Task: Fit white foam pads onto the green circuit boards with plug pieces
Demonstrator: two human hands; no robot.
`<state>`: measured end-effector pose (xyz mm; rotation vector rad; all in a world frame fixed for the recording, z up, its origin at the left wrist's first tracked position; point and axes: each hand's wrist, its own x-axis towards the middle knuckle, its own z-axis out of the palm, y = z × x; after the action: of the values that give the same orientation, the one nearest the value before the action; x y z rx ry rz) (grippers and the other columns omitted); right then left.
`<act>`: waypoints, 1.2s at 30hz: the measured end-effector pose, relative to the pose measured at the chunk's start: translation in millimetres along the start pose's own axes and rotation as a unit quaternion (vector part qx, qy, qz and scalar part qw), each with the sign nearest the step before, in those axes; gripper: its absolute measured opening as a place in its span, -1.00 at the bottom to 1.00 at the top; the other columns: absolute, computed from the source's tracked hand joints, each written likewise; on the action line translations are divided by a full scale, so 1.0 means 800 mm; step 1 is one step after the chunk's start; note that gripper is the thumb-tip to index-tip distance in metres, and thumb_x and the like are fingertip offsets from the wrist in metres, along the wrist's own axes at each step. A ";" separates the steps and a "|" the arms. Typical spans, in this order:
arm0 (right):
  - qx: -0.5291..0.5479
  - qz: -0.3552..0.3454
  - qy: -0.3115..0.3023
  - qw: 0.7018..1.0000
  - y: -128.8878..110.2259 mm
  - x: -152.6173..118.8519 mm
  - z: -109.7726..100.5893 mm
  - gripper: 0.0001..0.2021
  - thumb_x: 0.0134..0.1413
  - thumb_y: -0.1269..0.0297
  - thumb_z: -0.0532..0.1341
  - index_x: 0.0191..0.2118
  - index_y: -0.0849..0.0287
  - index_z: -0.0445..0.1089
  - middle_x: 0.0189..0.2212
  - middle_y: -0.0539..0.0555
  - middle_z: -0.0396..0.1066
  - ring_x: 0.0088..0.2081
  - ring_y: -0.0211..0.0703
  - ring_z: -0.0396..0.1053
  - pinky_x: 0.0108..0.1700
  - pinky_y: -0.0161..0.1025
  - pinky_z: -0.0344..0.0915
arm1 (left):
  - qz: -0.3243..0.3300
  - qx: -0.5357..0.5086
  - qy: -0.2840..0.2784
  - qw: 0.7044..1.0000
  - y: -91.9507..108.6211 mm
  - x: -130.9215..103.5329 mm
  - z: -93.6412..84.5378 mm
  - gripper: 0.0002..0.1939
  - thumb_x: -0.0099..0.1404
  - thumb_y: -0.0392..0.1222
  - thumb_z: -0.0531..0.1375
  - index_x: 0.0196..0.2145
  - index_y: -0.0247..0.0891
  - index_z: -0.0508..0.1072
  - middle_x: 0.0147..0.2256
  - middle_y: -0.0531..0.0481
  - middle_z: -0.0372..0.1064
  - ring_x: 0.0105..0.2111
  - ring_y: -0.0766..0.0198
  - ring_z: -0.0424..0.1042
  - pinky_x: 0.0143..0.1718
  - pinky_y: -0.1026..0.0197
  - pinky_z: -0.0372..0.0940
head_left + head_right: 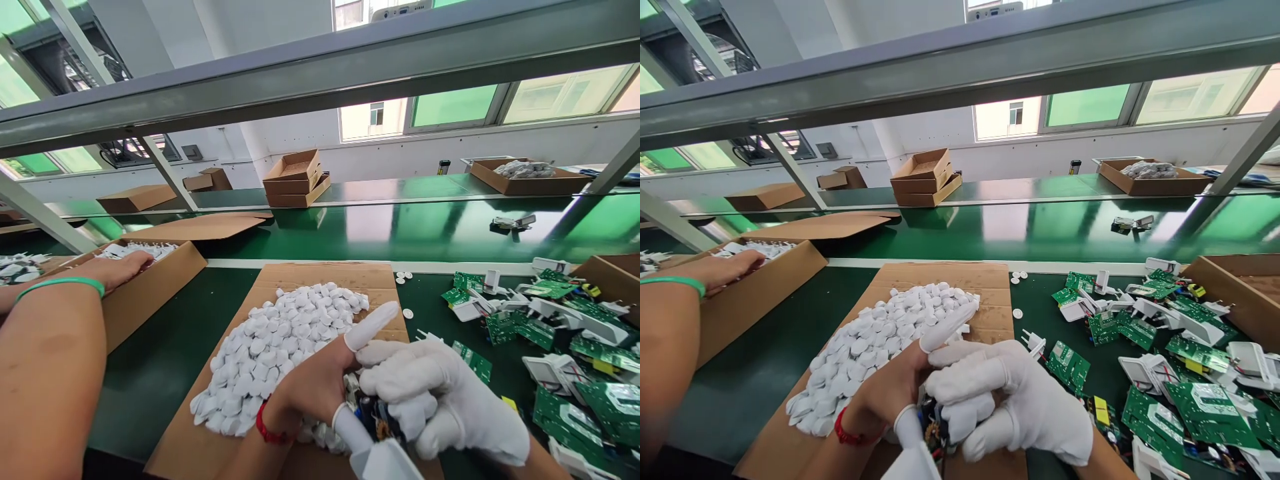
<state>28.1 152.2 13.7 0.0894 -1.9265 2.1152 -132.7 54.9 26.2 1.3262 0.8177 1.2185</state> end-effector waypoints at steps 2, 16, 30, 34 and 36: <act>-0.050 -0.031 0.007 0.998 -0.001 0.002 -0.002 -0.59 -0.06 0.05 0.34 -0.08 0.12 0.50 -0.19 0.10 0.51 -0.26 -0.06 0.48 -0.16 -0.20 0.44 | -0.002 -0.003 0.019 1.000 -0.004 -0.002 0.000 0.32 -0.27 -0.02 0.50 0.31 -0.16 -0.17 0.03 -0.26 0.35 0.07 -0.19 0.29 0.07 -0.09 0.20; -0.364 -0.210 0.238 0.876 -0.003 0.003 -0.020 -0.64 0.27 0.04 0.00 0.01 -0.07 0.44 0.10 0.01 0.36 0.08 -0.06 0.34 0.15 -0.17 0.25 | 0.079 0.325 0.190 0.923 0.006 -0.010 -0.002 0.10 -0.11 -0.17 0.46 0.28 -0.04 -0.04 -0.12 -0.01 0.48 -0.14 0.13 0.44 0.05 0.12 0.24; -0.253 -0.135 0.232 0.930 -0.008 0.023 -0.004 -0.64 0.24 0.14 0.01 -0.18 0.08 0.56 0.01 0.12 0.44 0.19 0.02 0.20 0.20 0.00 0.16 | -0.026 0.140 0.204 0.968 0.010 0.006 -0.008 0.23 -0.33 -0.22 0.52 0.26 -0.24 0.03 -0.23 -0.11 0.50 -0.06 0.00 0.39 0.03 0.10 0.22; -0.220 -0.157 0.428 0.862 0.006 0.029 -0.002 -0.69 0.12 0.23 0.10 -0.11 0.16 0.50 0.04 0.20 0.40 0.13 0.03 0.27 0.22 0.06 0.09 | -0.128 0.173 0.283 0.935 0.029 0.023 -0.027 0.00 -0.28 -0.37 0.47 0.15 -0.23 0.22 -0.36 0.02 0.51 -0.22 0.09 0.45 -0.16 0.16 0.32; -0.201 -0.190 0.465 0.841 0.008 0.030 -0.004 -0.69 0.08 0.27 0.11 -0.10 0.20 0.47 0.02 0.22 0.41 0.08 -0.02 0.32 0.20 -0.01 0.13 | -0.176 0.173 0.381 0.891 0.035 0.041 -0.048 -0.22 -0.23 -0.37 0.45 0.01 -0.29 0.36 -0.48 0.07 0.46 -0.38 0.17 0.45 -0.33 0.23 0.33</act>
<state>4.1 159.1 12.6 -0.5051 -1.4941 1.1008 -167.0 91.8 54.8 0.8725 1.8248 1.3342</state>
